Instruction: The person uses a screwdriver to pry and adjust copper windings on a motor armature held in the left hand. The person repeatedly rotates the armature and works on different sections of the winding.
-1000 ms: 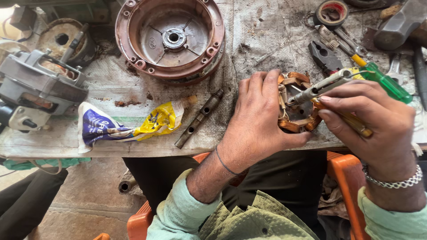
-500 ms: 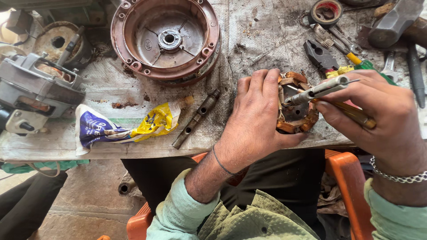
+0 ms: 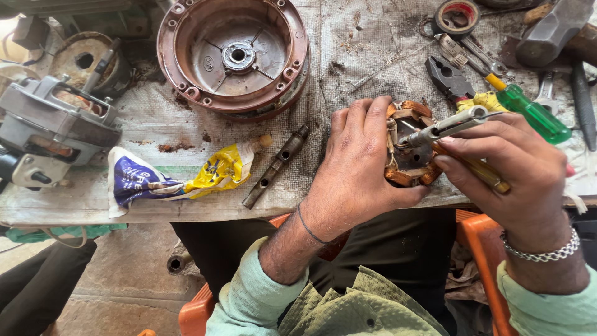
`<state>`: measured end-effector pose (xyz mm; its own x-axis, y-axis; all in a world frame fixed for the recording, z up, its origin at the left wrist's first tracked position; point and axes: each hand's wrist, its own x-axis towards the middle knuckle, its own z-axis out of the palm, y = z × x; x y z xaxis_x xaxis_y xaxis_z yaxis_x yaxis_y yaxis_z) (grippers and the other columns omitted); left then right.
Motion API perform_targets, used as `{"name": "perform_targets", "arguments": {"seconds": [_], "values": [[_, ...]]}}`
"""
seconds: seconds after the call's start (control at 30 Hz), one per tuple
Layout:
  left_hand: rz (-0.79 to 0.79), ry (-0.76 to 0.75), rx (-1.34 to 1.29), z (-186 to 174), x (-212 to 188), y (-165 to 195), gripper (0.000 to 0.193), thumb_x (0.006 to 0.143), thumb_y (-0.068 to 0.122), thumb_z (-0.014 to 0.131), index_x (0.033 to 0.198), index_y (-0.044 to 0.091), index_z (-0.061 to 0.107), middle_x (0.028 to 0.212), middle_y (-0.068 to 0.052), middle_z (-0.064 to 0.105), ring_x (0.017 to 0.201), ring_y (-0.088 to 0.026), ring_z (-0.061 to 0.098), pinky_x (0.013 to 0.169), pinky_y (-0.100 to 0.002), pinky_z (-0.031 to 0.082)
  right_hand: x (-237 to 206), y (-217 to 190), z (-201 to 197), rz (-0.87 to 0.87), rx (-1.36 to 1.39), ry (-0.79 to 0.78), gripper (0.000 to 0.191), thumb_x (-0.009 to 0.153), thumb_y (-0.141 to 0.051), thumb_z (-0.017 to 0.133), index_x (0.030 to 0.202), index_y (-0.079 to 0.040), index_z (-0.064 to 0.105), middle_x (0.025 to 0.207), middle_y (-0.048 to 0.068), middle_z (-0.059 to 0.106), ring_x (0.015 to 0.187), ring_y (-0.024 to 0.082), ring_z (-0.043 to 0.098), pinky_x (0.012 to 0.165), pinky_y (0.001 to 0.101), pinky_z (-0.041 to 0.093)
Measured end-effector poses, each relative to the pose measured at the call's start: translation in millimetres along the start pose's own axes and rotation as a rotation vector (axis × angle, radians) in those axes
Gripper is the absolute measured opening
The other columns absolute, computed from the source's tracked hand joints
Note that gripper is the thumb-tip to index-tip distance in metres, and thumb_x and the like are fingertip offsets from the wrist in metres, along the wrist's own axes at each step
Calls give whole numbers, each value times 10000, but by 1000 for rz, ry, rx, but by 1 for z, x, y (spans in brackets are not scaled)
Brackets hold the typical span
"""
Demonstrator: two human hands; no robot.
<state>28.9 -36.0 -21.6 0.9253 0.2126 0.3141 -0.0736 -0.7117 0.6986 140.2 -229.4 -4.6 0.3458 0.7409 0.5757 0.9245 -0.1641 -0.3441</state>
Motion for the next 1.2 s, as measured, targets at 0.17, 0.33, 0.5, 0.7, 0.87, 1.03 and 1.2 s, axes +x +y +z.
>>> {"name": "perform_targets", "arguments": {"seconds": [0.17,0.33,0.5,0.7,0.87,1.03,1.2], "values": [[25,12,70,3,0,0,1231,584,461,951,1460,-112,303,1416,-301,405,1351,-463,379,1159,-550,345,4,-3,0,22,-25,-18,220,884,-40,846,1048,1,706,1024,129,730,926,249,711,842,339,548],[3,-9,28,3,0,-2,1238,583,449,949,1469,-122,299,1430,-293,404,1344,-461,387,1160,-537,357,12,-6,-10,40,-91,-98,213,850,-67,850,1005,3,722,971,127,733,923,264,720,879,375,538],[4,24,-22,0,-1,-2,1218,580,413,945,1477,-115,312,1435,-275,416,1357,-459,408,1183,-522,369,15,-13,-7,57,-73,-63,211,886,-74,842,1048,-5,726,977,135,729,950,265,719,874,353,558],[17,11,-67,-4,-3,1,1246,578,329,944,1531,-78,253,1448,-303,343,1361,-470,353,1163,-522,346,9,-22,-4,47,-90,-21,198,907,-46,822,1070,4,721,1038,138,737,979,262,730,902,358,577],[33,-46,-82,-18,-12,-1,1196,639,212,914,1594,-32,236,1511,-290,336,1425,-466,329,1211,-502,339,11,-34,-3,22,-123,21,189,863,-29,819,1017,14,718,1049,156,741,971,285,733,880,386,581],[81,-60,-85,-25,-14,-1,1222,638,243,920,1592,-56,218,1543,-298,323,1457,-476,334,1217,-505,344,14,-51,-1,8,-124,33,197,830,-30,820,998,14,726,1020,163,744,939,301,732,853,418,572],[-38,23,82,-8,-5,9,1198,596,349,977,1526,-25,322,1498,-280,363,1437,-487,341,1182,-535,341,16,-57,0,-45,-145,55,198,837,-34,821,995,19,715,1007,165,741,922,317,731,832,443,563]]}}
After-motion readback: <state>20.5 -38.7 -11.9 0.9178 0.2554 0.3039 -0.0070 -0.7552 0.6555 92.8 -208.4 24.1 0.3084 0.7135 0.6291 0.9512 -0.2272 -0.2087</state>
